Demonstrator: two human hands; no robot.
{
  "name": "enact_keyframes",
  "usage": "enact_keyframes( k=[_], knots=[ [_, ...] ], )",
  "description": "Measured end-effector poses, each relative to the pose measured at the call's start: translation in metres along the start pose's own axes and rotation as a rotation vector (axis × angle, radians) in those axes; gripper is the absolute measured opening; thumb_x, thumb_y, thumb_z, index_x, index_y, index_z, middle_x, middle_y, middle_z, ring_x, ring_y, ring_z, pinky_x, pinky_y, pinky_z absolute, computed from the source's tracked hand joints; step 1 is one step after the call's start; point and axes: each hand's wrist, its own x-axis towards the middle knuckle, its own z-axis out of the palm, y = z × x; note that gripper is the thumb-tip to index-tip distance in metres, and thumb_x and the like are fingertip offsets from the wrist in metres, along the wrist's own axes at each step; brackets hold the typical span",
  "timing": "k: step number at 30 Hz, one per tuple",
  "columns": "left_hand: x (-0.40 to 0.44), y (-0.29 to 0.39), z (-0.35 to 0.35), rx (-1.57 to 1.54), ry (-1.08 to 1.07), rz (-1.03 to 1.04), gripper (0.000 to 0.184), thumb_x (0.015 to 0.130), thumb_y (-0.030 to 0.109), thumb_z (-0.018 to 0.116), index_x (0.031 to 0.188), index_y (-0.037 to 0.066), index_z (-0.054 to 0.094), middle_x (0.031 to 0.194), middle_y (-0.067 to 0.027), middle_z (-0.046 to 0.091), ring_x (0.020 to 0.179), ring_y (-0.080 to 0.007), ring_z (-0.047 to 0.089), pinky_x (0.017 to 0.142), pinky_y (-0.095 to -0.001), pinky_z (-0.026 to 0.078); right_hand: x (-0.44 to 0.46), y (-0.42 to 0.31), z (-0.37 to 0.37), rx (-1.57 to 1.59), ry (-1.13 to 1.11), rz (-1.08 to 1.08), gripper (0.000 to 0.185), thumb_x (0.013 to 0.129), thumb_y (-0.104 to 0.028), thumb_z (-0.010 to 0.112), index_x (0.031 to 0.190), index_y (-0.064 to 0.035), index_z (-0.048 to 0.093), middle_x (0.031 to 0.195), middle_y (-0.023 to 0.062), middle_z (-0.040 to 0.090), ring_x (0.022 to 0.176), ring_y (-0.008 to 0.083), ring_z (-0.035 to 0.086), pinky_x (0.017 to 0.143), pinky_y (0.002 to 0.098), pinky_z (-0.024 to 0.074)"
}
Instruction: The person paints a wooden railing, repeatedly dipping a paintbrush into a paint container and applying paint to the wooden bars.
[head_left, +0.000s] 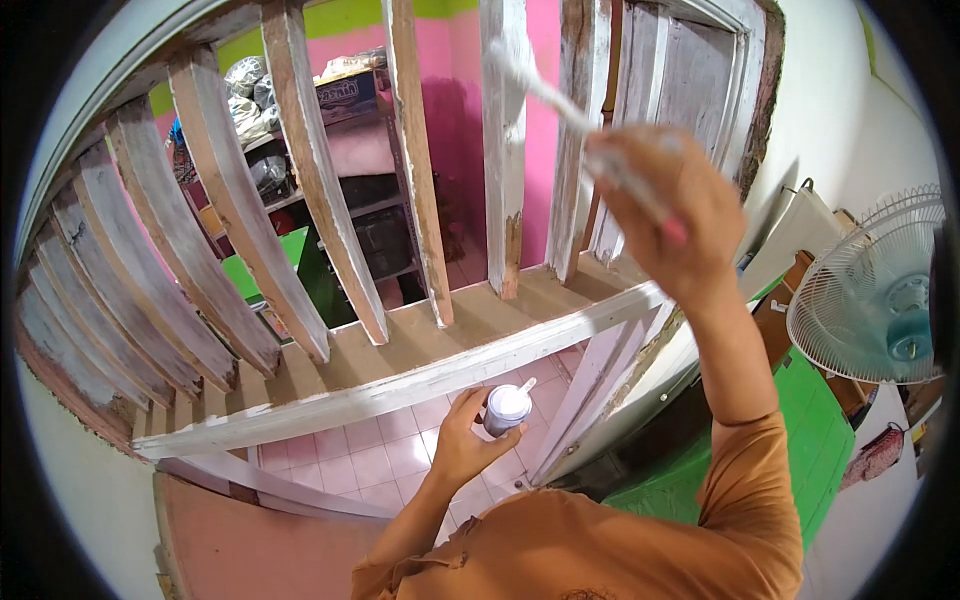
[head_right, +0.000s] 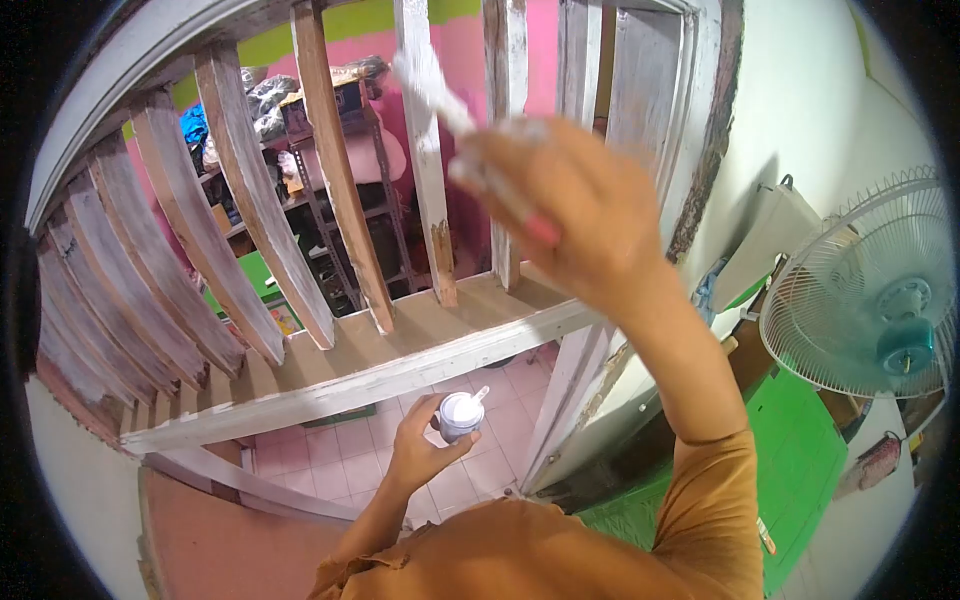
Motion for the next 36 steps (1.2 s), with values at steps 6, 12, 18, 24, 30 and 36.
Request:
enact_keyframes(
  k=[6,12,18,24,30,36],
  knots=[
    [-0.005,0.000,-0.003,-0.031,0.019,-0.030,0.054,0.074,0.018,0.090,0.122,0.003,0.070,0.110,-0.0098,0.069,0.095,-0.0220,0.063,0.079,-0.0336,0.051,-0.063,-0.053,-0.024,0.170,-0.315,0.137,0.043,0.076,-0.006,0.087,0.116,-0.0034,0.070,0.097,0.0127,0.072,0.083,0.0302,0.073,0.065,0.0365,0.0588],
    [-0.009,-0.005,-0.005,-0.023,0.008,-0.055,0.056,0.076,0.022,0.090,0.124,0.003,0.069,0.114,-0.0109,0.068,0.100,-0.0247,0.063,0.082,-0.0351,0.053,-0.073,-0.070,-0.046,0.321,-0.446,0.309,0.045,0.074,-0.005,0.087,0.116,-0.0058,0.070,0.099,0.0092,0.072,0.079,0.0291,0.071,0.063,0.0367,0.0570],
    [-0.008,-0.008,-0.002,-0.030,-0.008,-0.063,0.056,0.075,0.021,0.090,0.124,0.003,0.069,0.114,-0.0107,0.068,0.100,-0.0254,0.064,0.082,-0.0357,0.053,-0.057,-0.040,-0.029,0.177,-0.344,0.260,0.031,0.081,-0.006,0.085,0.109,-0.0058,0.072,0.097,0.0098,0.075,0.076,0.0249,0.072,0.062,0.0311,0.0568],
    [-0.008,-0.011,0.002,-0.037,0.004,-0.029,0.059,0.075,0.023,0.090,0.125,0.002,0.068,0.116,-0.0124,0.068,0.101,-0.0261,0.064,0.083,-0.0359,0.053,-0.048,-0.047,-0.044,0.356,-0.323,0.317,0.027,0.081,-0.005,0.085,0.104,-0.0041,0.071,0.096,0.0110,0.076,0.078,0.0230,0.073,0.064,0.0306,0.0562],
    [-0.010,-0.007,0.001,-0.060,0.014,-0.074,0.053,0.075,0.016,0.089,0.122,0.001,0.069,0.114,-0.0135,0.068,0.103,-0.0265,0.066,0.091,-0.0373,0.053,-0.054,-0.040,-0.030,0.272,-0.322,0.304,0.035,0.078,-0.004,0.086,0.109,-0.0053,0.071,0.092,0.0108,0.074,0.076,0.0263,0.072,0.064,0.0335,0.0556],
    [-0.007,-0.007,0.001,-0.070,0.019,-0.064,0.052,0.075,0.016,0.089,0.120,0.001,0.069,0.110,-0.0131,0.068,0.101,-0.0266,0.066,0.090,-0.0374,0.052,-0.056,-0.045,-0.043,0.422,-0.513,0.253,0.030,0.086,0.001,0.078,0.113,-0.0003,0.066,0.089,0.0148,0.075,0.076,0.0304,0.074,0.067,0.0372,0.0603]
  ],
)
